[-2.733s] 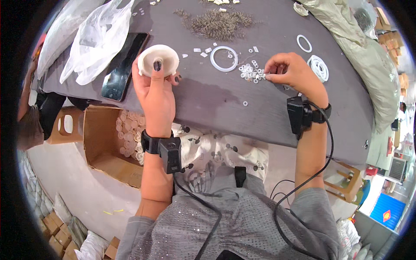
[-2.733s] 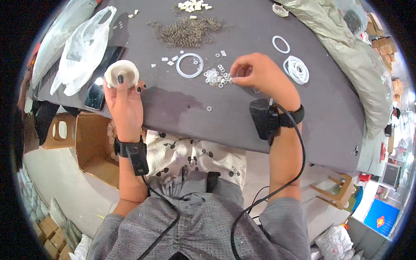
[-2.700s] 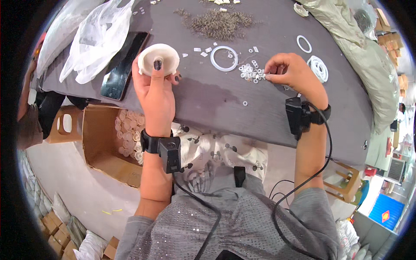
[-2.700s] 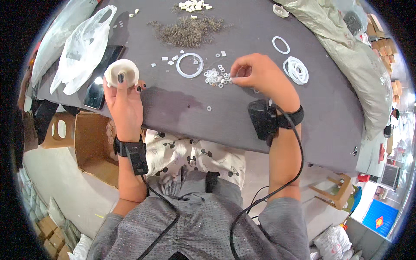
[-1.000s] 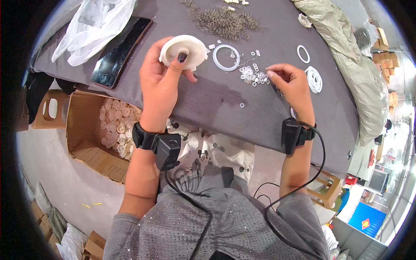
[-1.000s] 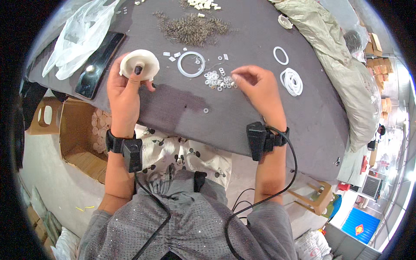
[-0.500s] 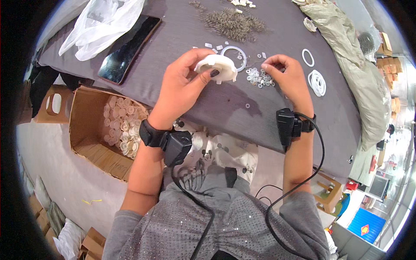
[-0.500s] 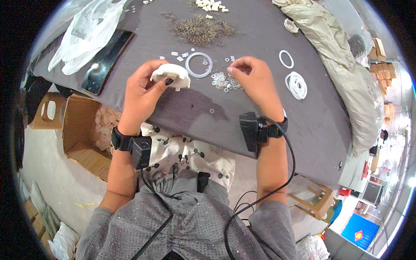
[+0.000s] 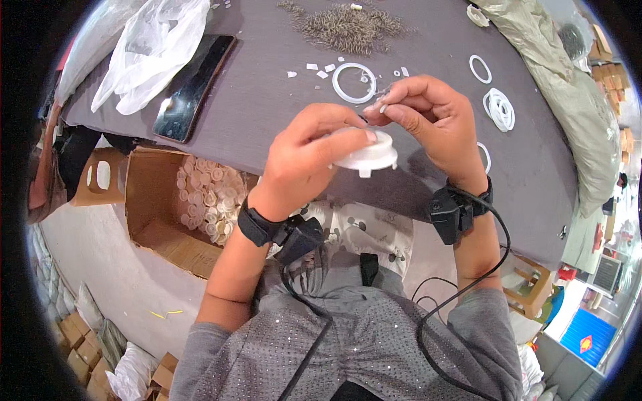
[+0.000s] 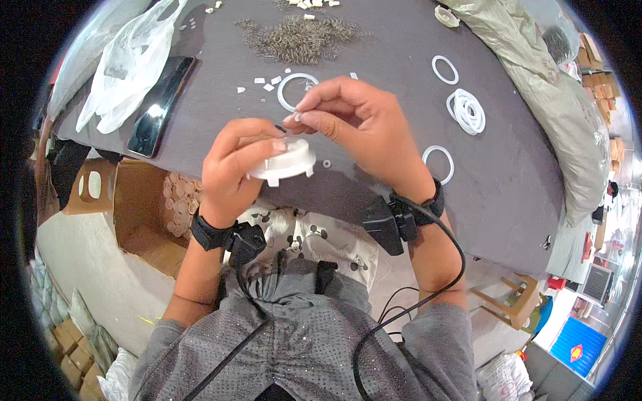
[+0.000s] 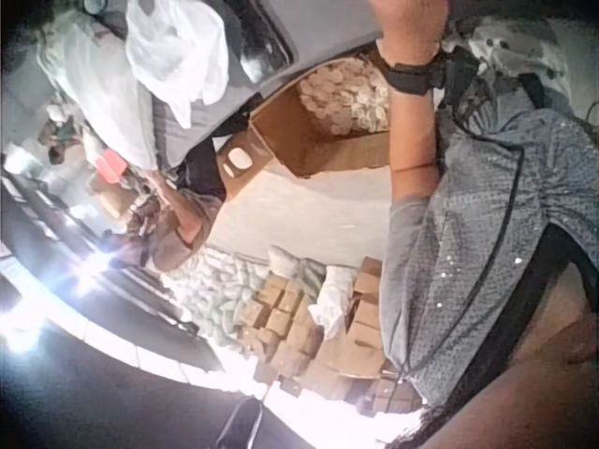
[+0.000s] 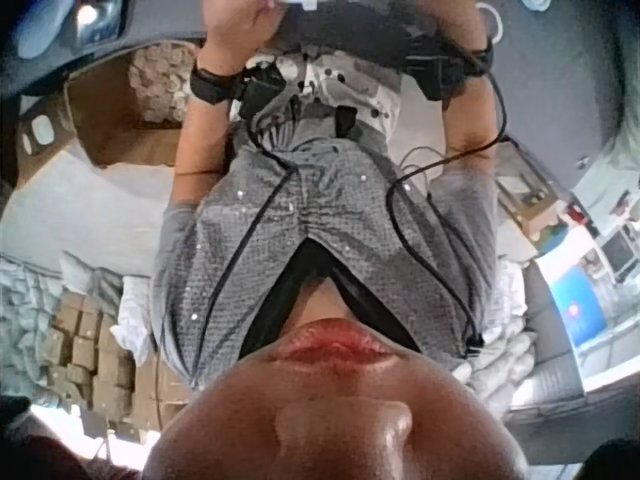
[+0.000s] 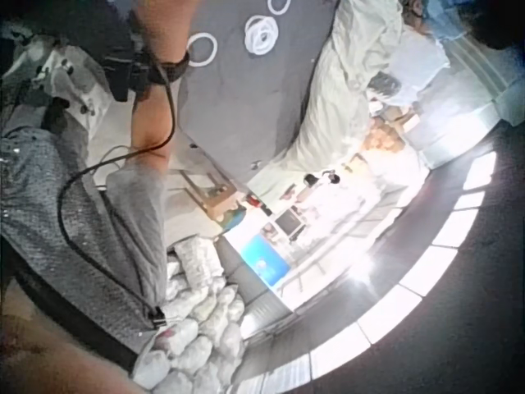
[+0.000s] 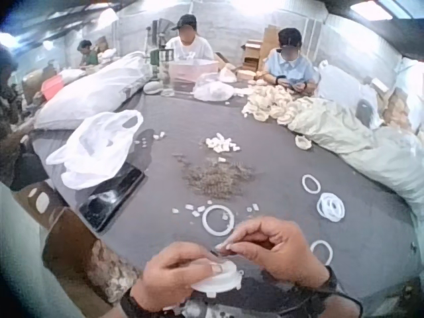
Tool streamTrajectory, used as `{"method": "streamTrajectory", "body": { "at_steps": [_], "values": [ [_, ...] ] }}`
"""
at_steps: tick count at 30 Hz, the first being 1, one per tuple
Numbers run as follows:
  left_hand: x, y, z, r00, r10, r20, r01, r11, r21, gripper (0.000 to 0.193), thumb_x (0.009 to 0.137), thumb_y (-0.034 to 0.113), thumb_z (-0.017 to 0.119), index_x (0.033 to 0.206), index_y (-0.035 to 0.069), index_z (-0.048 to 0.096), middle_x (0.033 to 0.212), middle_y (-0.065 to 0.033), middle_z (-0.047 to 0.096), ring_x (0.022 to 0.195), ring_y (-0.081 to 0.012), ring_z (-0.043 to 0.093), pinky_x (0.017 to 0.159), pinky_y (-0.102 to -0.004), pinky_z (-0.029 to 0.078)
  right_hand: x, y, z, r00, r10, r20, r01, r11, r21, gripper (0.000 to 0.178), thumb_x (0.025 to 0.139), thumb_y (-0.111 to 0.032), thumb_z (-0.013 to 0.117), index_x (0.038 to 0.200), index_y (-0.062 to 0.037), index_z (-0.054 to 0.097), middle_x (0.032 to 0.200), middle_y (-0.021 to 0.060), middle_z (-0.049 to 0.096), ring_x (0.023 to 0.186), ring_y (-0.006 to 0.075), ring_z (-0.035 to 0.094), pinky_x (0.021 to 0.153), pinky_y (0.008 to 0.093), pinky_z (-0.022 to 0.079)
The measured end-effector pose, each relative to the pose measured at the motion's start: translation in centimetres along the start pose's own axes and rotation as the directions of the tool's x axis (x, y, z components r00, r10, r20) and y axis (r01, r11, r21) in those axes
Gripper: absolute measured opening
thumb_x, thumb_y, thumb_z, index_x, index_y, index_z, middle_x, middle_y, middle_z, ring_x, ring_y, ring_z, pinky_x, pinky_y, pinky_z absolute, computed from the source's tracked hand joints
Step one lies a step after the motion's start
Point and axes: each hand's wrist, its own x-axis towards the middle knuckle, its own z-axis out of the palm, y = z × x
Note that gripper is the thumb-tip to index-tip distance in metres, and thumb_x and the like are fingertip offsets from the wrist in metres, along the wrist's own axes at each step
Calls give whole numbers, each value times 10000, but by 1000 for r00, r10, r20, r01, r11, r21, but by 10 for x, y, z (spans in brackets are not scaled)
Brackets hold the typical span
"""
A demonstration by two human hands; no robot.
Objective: Assembling small metal components and rings onto white plastic circular housings at a workstation.
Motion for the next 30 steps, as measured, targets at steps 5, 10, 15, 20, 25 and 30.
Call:
{"method": "streamTrajectory", "body": {
  "at_steps": [5, 10, 15, 20, 25, 30],
  "values": [
    [0, 1, 11, 995, 88, -36, -89, 996, -29, 346, 659, -108, 609, 952, 77, 610, 990, -103, 437, 786, -178, 583, 644, -253, 491, 0, 5, -2, 995, -94, 44, 99, 984, -148, 94, 761, -35, 621, 845, 4, 602, 821, 40, 605, 765, 103, 580, 690, 218, 466],
    [-9, 6, 17, 998, 20, -59, -21, 1000, -21, 345, 587, 3, 700, 903, 139, 669, 946, -70, 495, 805, -197, 549, 680, -255, 461, 0, 1, -6, 990, -66, 126, 83, 987, -135, 78, 721, -51, 651, 781, -9, 625, 793, 38, 599, 756, 110, 546, 696, 236, 430],
    [-7, 6, 16, 998, 51, -44, -51, 999, 0, 378, 549, 23, 706, 900, 158, 672, 924, -60, 508, 769, -191, 557, 628, -252, 472, 0, -5, -11, 975, -27, 219, 66, 982, -175, 85, 703, -62, 659, 759, -7, 627, 790, 49, 596, 781, 137, 538, 728, 255, 411],
    [-1, 6, 15, 986, 169, -4, -169, 986, -1, 350, 570, 39, 702, 895, 164, 668, 865, -56, 531, 670, -180, 571, 529, -242, 472, -1, -6, -14, 949, 99, 298, -70, 992, -107, 110, 704, -81, 659, 761, -3, 608, 783, 41, 584, 773, 141, 533, 726, 255, 410],
    [-4, 4, 15, 985, 172, 13, -172, 985, -26, 330, 584, 53, 691, 895, 160, 665, 823, -51, 551, 663, -179, 571, 524, -251, 470, 2, -8, -18, 920, 63, 386, 5, 985, -172, 99, 721, -79, 637, 764, -3, 590, 773, 40, 570, 763, 143, 528, 721, 259, 408],
    [-4, 3, 15, 979, 202, 25, -201, 979, -31, 319, 598, 59, 663, 907, 138, 657, 814, -46, 559, 637, -174, 566, 511, -255, 464, 1, -7, -16, 912, 33, 410, 48, 982, -185, 136, 697, -115, 676, 717, -19, 582, 737, 47, 532, 731, 159, 500, 667, 281, 393]
  ]
}}
